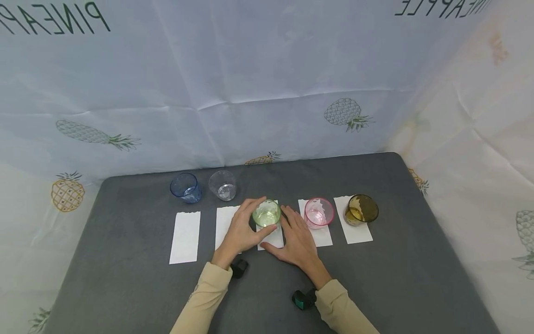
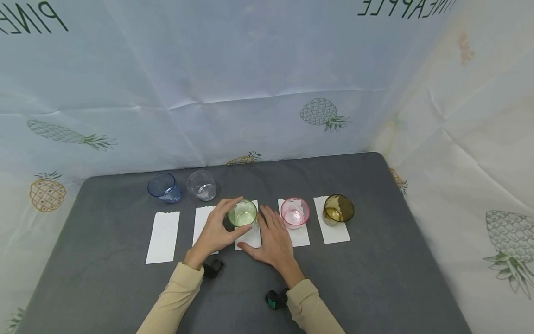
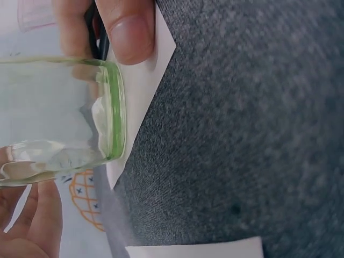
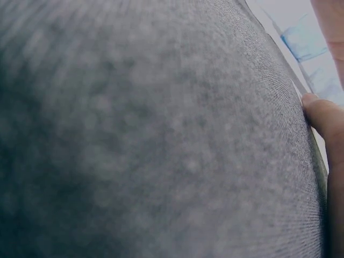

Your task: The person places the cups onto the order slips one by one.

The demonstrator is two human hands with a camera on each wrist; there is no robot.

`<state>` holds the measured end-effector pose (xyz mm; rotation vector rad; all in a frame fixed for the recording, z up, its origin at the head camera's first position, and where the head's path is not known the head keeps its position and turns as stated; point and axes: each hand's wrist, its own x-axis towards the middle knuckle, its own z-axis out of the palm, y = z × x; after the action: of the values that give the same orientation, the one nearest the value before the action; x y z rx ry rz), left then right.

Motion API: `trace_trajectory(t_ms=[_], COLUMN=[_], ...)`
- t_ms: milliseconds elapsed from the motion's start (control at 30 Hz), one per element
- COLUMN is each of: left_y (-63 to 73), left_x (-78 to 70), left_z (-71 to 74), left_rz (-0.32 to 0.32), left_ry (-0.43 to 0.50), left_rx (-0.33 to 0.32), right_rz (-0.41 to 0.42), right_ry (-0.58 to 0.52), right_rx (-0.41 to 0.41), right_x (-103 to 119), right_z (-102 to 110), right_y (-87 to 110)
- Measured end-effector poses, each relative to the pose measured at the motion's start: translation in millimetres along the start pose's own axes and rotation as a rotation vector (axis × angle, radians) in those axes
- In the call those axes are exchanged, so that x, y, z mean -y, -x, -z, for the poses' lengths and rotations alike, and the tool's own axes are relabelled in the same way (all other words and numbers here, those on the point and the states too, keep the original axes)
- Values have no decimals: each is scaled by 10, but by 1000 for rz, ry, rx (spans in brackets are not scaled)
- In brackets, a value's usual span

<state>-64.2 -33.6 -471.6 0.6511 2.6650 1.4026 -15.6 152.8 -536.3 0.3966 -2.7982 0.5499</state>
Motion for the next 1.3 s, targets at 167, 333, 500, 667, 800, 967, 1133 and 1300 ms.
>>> trace_trajectory(t_ms=[167, 333, 500, 667, 800, 967, 1133, 1300], left_y=[13, 13, -7, -32, -42, -28, -11, -13], left_x=[8, -4, -20, -26, -35, -57, -80, -86], left_z=[-13, -12, -5, 12, 45, 130, 296, 533], left_rz=[-2, -5, -5, -19, -41, -69, -86, -77], left_ry=[12, 10, 16, -8, -32, -58, -93, -135], left_rx=[-8, 3, 22, 37, 64, 97, 85, 64], right_rz=[27, 43, 19, -4, -4, -38, -84, -81], right_ry=[-6, -4, -54, -100, -137, -199, -269, -337], right_rx=[-42, -58, -50, -27, -54, -76, -80, -101], right_x=[-3, -20, -9, 23, 55, 117, 212, 326], right_z=[-7, -11, 24, 75, 129, 241, 406, 567], right_y=[14, 33, 51, 90, 140, 189, 192, 156])
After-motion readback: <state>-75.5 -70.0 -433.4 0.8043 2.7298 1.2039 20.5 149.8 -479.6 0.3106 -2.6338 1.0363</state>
